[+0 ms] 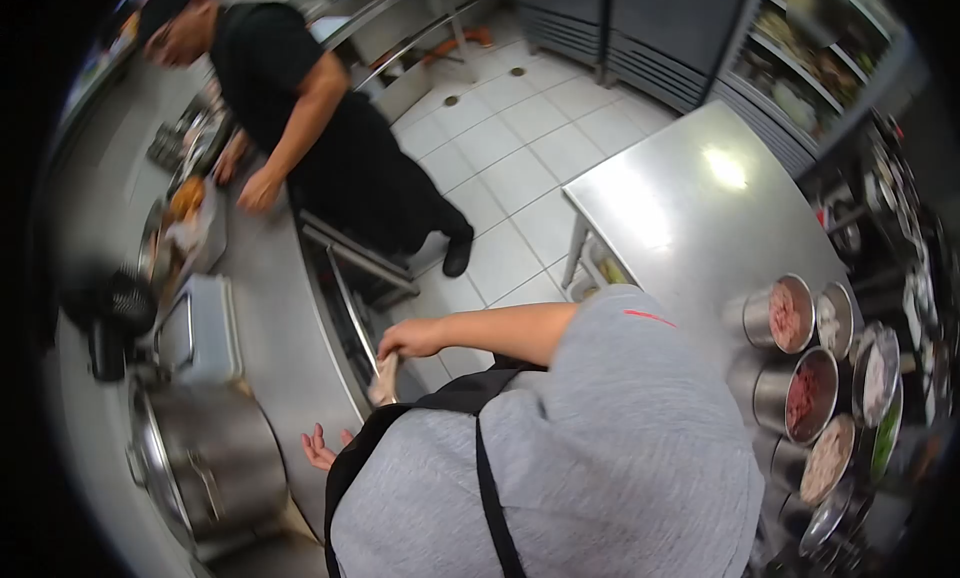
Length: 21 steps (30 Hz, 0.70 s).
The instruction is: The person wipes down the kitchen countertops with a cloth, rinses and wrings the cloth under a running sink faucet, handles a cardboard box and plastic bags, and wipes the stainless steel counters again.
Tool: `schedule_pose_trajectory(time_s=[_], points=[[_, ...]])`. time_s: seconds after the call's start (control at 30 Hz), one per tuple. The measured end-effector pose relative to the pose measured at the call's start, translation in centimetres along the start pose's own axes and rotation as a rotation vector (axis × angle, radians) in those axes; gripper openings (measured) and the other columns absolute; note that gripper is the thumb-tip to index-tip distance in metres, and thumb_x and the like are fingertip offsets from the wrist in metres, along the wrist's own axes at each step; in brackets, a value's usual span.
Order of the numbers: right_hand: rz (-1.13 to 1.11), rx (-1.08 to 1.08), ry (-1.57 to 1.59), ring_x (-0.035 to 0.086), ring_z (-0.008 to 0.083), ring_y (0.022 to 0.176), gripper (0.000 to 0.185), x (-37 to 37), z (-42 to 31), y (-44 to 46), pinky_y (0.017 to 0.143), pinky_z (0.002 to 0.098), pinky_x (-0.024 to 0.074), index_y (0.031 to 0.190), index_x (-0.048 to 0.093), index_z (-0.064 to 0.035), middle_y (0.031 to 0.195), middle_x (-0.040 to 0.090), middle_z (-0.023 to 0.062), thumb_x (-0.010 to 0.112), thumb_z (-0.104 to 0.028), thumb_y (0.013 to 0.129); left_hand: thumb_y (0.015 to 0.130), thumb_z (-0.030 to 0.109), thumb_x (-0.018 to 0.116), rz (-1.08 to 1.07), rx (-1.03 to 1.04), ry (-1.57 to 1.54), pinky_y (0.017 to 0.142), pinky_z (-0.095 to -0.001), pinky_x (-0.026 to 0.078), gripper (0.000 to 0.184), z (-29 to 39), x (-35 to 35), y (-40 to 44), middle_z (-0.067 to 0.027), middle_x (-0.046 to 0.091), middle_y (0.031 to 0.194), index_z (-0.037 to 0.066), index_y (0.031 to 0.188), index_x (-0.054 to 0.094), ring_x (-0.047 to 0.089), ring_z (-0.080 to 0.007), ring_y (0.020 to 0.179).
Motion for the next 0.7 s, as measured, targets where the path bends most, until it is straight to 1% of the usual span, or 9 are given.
schedule_pose_trajectory(time_s=[0.1,0.13,0.23,0.3,0.4,0.5,0.53,0.6,0.7], points=[[0.352,0.227,-0.001,0.054,0.0256,0.102,0.028,-9.8,2.3,-8.2,0.09,0.0334,0.0413,0.109,0.057,-0.0062,0.106,0.058,0.0106,0.049,-0.001,0.082,0.081,0.004,0.054,-0.118,-0.018,-0.156,0.1,-0.0412,0.026,0.036,2.0,5.4,3.2,-0.0178,0.027,0.132,-0.003,0.115,0.045,0.036,-0.0283,0.119],[0.497,0.349,0.147,0.056,0.0238,0.101,0.028,-13.5,1.5,-11.2,0.086,0.0328,0.0444,0.104,0.06,-0.0054,0.106,0.06,0.0097,0.049,0.001,0.079,0.081,0.004,0.054,-0.156,0.017,-0.188,0.1,-0.041,0.026,0.034,3.6,7.4,4.2,-0.0168,0.027,0.132,-0.003,0.114,0.046,0.036,-0.0281,0.119],[1.041,0.342,-0.047,0.056,0.0235,0.101,0.031,-22.1,1.5,-21.8,0.088,0.0316,0.0439,0.107,0.057,-0.0049,0.107,0.059,0.0098,0.047,0.005,0.08,0.08,0.002,0.053,-0.31,0.045,-0.278,0.102,-0.0405,0.024,0.029,6.4,12.8,6.5,-0.0156,0.029,0.13,-0.001,0.109,0.05,0.032,-0.0289,0.122],[1.236,0.517,-0.424,0.055,0.0254,0.102,0.032,-25.3,-1.2,-28.8,0.09,0.0313,0.043,0.107,0.057,-0.0061,0.108,0.058,0.0101,0.047,0.005,0.079,0.079,0.001,0.054,-0.409,0.136,-0.315,0.102,-0.0407,0.024,0.031,7.9,16.1,7.9,-0.0158,0.029,0.13,0.001,0.11,0.051,0.032,-0.0291,0.122],[1.326,0.786,-0.51,0.054,0.0274,0.105,0.033,-25.9,-3.9,-33.7,0.092,0.031,0.0423,0.107,0.058,-0.0094,0.112,0.057,0.0101,0.047,0.003,0.079,0.079,0.002,0.054,-0.512,0.102,-0.508,0.101,-0.0397,0.026,0.03,10.0,20.8,10.1,-0.0141,0.03,0.131,0.002,0.108,0.052,0.033,-0.029,0.122],[1.13,1.03,-0.532,0.048,0.027,0.113,0.033,-23.9,0.7,-34.2,0.097,0.0367,0.0372,0.11,0.058,-0.0132,0.119,0.053,0.009,0.048,-0.002,0.08,0.079,0.001,0.054,-0.589,0.146,-0.469,0.101,-0.0381,0.026,0.029,10.9,25.5,13.0,-0.0133,0.031,0.131,0.0,0.108,0.051,0.032,-0.0274,0.121],[1.14,1.036,-0.546,0.048,0.027,0.113,0.033,-23.7,1.1,-33.2,0.097,0.0367,0.0372,0.11,0.058,-0.0132,0.119,0.053,0.009,0.048,-0.002,0.08,0.081,0.002,0.053,-0.605,0.131,-0.502,0.101,-0.0375,0.026,0.026,11.2,26.8,14.0,-0.013,0.032,0.129,0.0,0.107,0.051,0.031,-0.0264,0.122],[1.175,1.168,-0.838,0.041,0.0248,0.121,0.034,-24.8,1.3,-31.4,0.102,0.0446,0.0285,0.114,0.056,-0.0162,0.124,0.049,0.0067,0.049,-0.007,0.082,0.081,0.002,0.052,-0.63,0.078,-0.586,0.1,-0.0373,0.027,0.023,11.4,29.3,16.3,-0.0128,0.032,0.129,0.0,0.105,0.052,0.035,-0.0262,0.119],[1.253,1.233,-0.83,0.036,0.023,0.124,0.034,-28.6,3.8,-32.4,0.104,0.05,0.0222,0.115,0.054,-0.0177,0.126,0.047,0.0046,0.049,-0.01,0.083,0.081,0.002,0.053,-0.67,0.119,-0.577,0.098,-0.0371,0.029,0.023,11.4,33.0,19.1,-0.0135,0.036,0.126,0.002,0.104,0.054,0.039,-0.0259,0.115]])
Point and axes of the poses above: each hand's wrist, its own y-axis towards the middle knuckle, its own x-axis out of the palm, z = x × y, the point moved 7 cm from there along y, towards the middle knuckle
